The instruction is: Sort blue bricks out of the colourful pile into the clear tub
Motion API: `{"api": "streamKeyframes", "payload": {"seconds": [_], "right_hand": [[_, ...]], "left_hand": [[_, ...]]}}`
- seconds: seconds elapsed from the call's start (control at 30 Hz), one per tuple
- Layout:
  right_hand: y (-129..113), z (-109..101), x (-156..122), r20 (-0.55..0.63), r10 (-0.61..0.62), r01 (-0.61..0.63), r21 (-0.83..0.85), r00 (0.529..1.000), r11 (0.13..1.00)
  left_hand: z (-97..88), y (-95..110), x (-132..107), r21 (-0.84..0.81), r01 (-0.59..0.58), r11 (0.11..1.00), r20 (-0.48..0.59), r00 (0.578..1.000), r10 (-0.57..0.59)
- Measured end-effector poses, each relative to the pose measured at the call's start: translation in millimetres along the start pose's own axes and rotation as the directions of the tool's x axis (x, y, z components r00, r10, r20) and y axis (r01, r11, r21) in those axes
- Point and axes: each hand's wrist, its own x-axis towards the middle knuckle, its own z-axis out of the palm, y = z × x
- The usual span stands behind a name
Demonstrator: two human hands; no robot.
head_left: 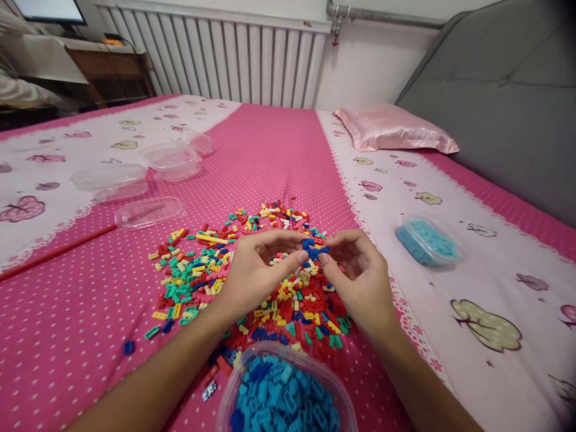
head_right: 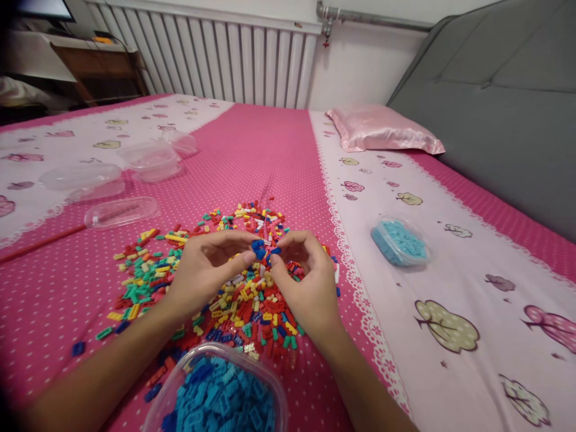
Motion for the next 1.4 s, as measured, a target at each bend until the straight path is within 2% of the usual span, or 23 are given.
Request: {"api": "streamKeyframes", "payload": {"seconds": [0.1, 0.2, 0.27, 0.33, 0.4, 0.47, 0.57, 0.67, 0.73, 0.87, 0.93, 1.03, 1.2, 1.4], "right_hand": [[-3, -1, -1, 0.083, -0.007, 0.007, 0.003, 0.997, 1.000], [-3, -1, -2, 0.091, 0.004, -0.005, 0.001, 0.996, 1.000], [-2, -1, -1, 0.068, 0.027, -0.028, 0.002, 0.997, 1.000], [1, -2, 1, 0.056, 0.064, -0.064, -0.011, 0.996, 0.998], [5, -3, 3, 0.065, 0.108, -0.105, -0.041, 0.992, 0.994], [8, -4, 5, 0.072, 0.141, -0.135, -0.082, 0.987, 0.987], [11, -5, 6, 0.061, 0.163, -0.155, -0.127, 0.985, 0.980], [9, -7, 6, 0.073, 0.162, -0.151, -0.140, 0.984, 0.979], [5, -9, 6, 0.112, 0.130, -0.114, -0.139, 0.985, 0.984], [-5, -11, 4, 0.211, 0.088, -0.062, -0.126, 0.973, 0.990], [-7, -10, 2, 0.214, 0.114, -0.088, -0.127, 0.970, 0.988], [-6, -6, 0, 0.195, 0.169, -0.149, -0.113, 0.966, 0.982], [-4, -1, -2, 0.136, 0.157, -0.142, -0.115, 0.978, 0.983], [-5, -2, -2, 0.158, 0.121, -0.098, -0.147, 0.980, 0.984]], "left_hand": [[0.2, 2, -2, 0.097, -0.100, 0.990, -0.037, 0.994, 0.104], [-1.4, 3, -2, 0.122, -0.116, 0.986, -0.036, 0.992, 0.122], [-3.9, 1, 1, 0.103, -0.067, 0.992, -0.010, 0.998, 0.069], [-7.9, -1, 4, 0.091, 0.034, 0.995, 0.053, 0.998, -0.039], [-12.8, -3, 7, 0.098, 0.147, 0.984, 0.136, 0.978, -0.160], [-18.2, -2, 9, 0.102, 0.217, 0.971, 0.187, 0.954, -0.233], [-26.0, 3, 11, 0.106, 0.272, 0.956, 0.264, 0.920, -0.291], [-30.8, 8, 13, 0.120, 0.297, 0.947, 0.381, 0.867, -0.320], [-31.3, 8, 13, 0.131, 0.285, 0.949, 0.407, 0.858, -0.314], [-27.5, 7, 12, 0.164, 0.251, 0.954, 0.304, 0.907, -0.291], [-25.3, 6, 11, 0.180, 0.239, 0.954, 0.224, 0.934, -0.277], [-23.1, 7, 10, 0.193, 0.229, 0.954, 0.152, 0.954, -0.259], [-21.8, 7, 8, 0.182, 0.215, 0.960, 0.149, 0.959, -0.243], [-22.7, 6, 8, 0.176, 0.202, 0.963, 0.173, 0.957, -0.233]]}}
